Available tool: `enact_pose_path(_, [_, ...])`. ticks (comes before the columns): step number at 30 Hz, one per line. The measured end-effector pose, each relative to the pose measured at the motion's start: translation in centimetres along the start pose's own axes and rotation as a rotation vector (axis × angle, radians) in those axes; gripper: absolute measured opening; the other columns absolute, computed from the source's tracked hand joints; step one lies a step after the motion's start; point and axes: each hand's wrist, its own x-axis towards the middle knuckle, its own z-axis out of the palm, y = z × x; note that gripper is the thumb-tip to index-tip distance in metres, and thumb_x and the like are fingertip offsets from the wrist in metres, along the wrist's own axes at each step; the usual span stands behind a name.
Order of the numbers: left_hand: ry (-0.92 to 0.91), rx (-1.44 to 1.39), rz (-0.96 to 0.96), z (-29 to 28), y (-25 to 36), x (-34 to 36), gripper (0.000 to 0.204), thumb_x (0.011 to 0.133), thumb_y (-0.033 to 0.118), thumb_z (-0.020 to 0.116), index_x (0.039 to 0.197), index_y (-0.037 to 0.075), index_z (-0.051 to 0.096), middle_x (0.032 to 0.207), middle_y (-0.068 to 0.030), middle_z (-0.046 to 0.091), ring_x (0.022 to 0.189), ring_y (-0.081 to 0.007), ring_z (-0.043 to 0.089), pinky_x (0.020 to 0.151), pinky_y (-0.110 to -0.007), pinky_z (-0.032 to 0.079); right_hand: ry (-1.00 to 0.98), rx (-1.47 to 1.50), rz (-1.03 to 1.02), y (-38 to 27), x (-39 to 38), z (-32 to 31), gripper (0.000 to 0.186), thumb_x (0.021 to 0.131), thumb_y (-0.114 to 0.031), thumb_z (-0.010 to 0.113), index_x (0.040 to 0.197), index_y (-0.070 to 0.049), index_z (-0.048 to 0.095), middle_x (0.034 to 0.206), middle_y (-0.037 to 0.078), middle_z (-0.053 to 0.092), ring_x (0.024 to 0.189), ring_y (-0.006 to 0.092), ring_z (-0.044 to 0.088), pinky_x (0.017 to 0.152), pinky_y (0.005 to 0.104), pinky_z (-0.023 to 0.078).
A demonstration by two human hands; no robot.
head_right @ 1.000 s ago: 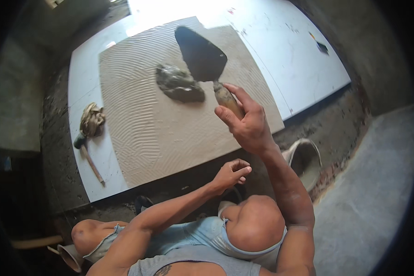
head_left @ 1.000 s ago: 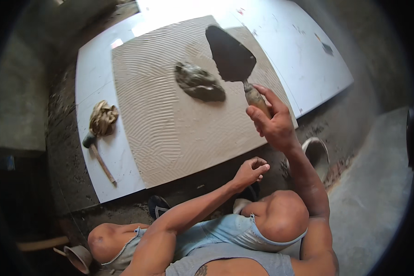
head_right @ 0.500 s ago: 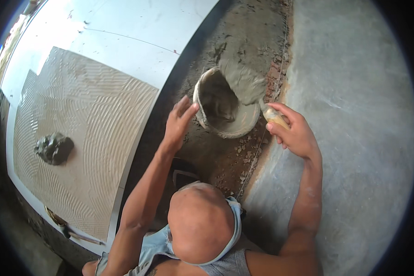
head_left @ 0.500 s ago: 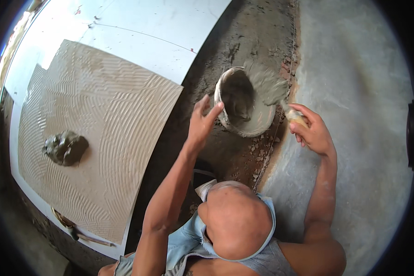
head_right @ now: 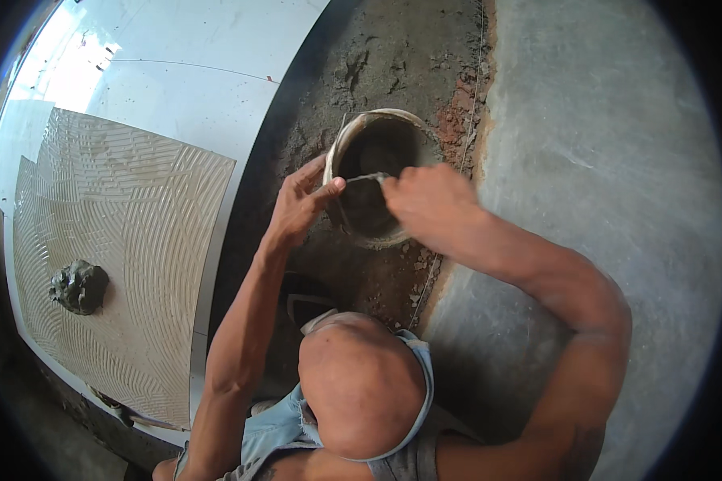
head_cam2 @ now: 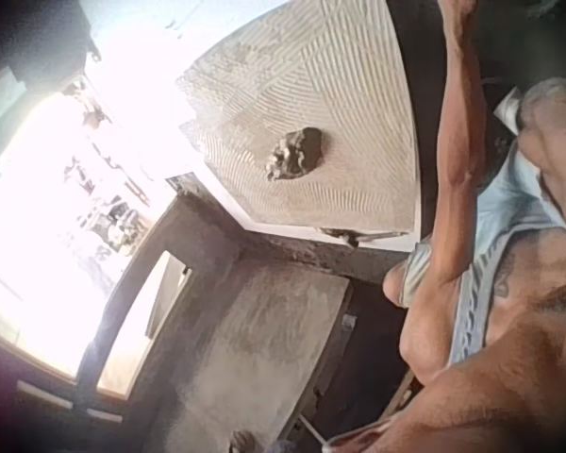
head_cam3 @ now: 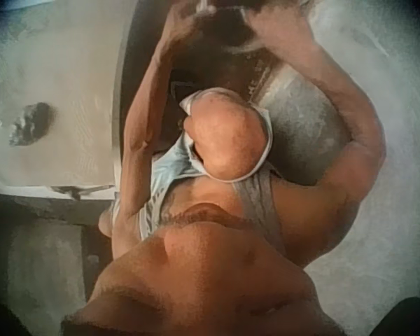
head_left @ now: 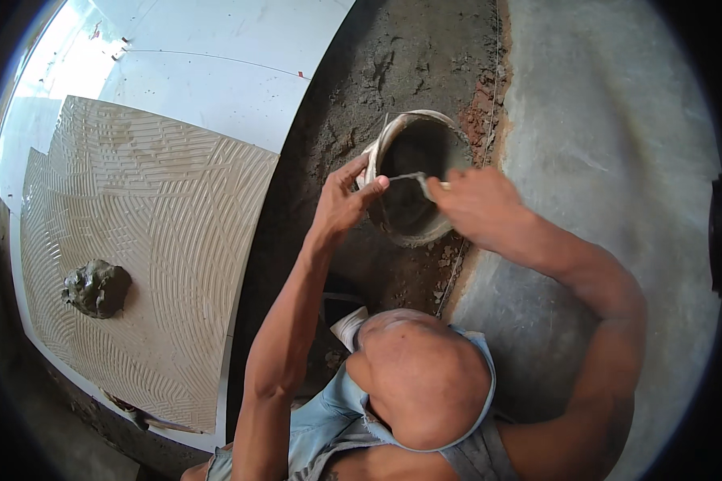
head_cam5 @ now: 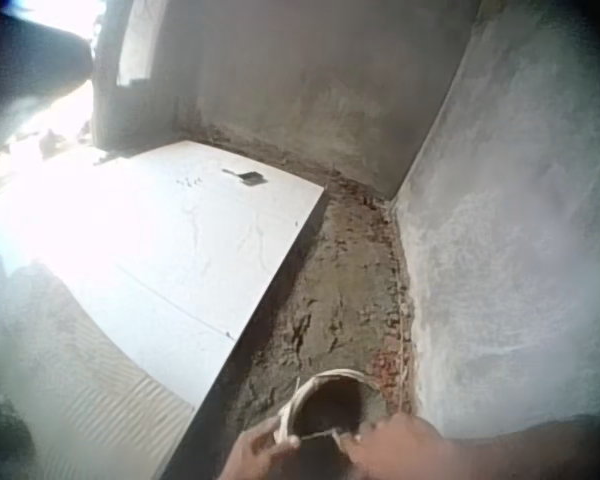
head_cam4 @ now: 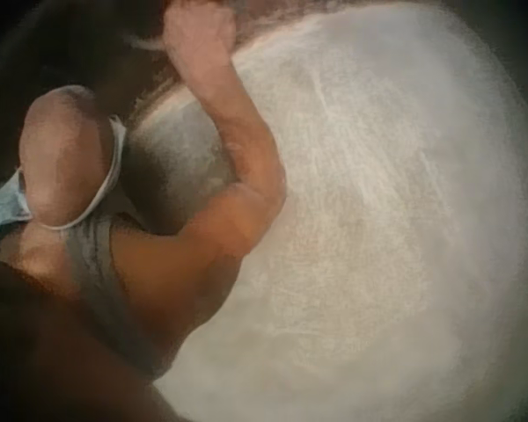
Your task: The person applies mortar to a large floor tile using a trowel. The person scoops mortar from a bucket and spreads it across the back of the tile in several rows.
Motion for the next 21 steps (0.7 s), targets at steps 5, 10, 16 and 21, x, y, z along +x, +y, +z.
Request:
enact_pose_path(5, [0.003, 0.038, 0.065, 0.7, -0.3, -1.0, 0.062, 0.092, 0.020, 0.077, 0.145, -0.001, 0.053, 0.138, -0.0086, 0.062, 0.129, -0.0171, 0.053, 0.109, -0.033, 0.039, -0.018, 0.016, 0.331, 3.2, -3.0, 0.2, 0.026, 0.091, -0.018, 0.061, 0.112, -0.001, 0.062, 0.084, 0.017, 0.070, 0.080, 0.0338, 0.074, 0.066, 0.0446, 0.059])
enact_pose_path(10, [-0.057, 0.044, 0.053, 0.9, -0.8, -1.3, 0.063, 0.092, 0.017, 0.077, 0.146, -0.001, 0.052, 0.143, -0.0087, 0.059, 0.132, -0.0170, 0.051, 0.112, -0.034, 0.037, -0.170, 0.417, 0.511, 3.3, -2.0, 9.7, 0.038, 0.098, -0.032, 0.060, 0.119, 0.000, 0.057, 0.097, 0.027, 0.070, 0.086, 0.0429, 0.071, 0.074, 0.0515, 0.058])
enact_pose_path(16, [-0.009, 0.082, 0.061, 1.2, -1.4, -2.1, 0.066, 0.091, 0.020, 0.078, 0.146, -0.002, 0.051, 0.146, -0.0114, 0.056, 0.135, -0.0184, 0.049, 0.113, -0.034, 0.036, 0.057, 0.842, 0.458, -2.0, -3.1, 17.4, 0.045, 0.099, -0.043, 0.060, 0.118, -0.002, 0.058, 0.102, 0.031, 0.069, 0.078, 0.0455, 0.069, 0.071, 0.0532, 0.056])
enact_pose_path(21, [0.014, 0.162, 0.103, 0.9, -1.4, -2.5, 0.068, 0.092, 0.023, 0.078, 0.147, -0.002, 0.050, 0.149, -0.0127, 0.054, 0.136, -0.0189, 0.048, 0.111, -0.033, 0.039, -0.348, 1.418, 0.662, -4.4, -2.0, 12.2, 0.038, 0.101, -0.041, 0.060, 0.110, -0.004, 0.059, 0.081, 0.014, 0.066, 0.058, 0.0219, 0.065, 0.049, 0.0382, 0.054])
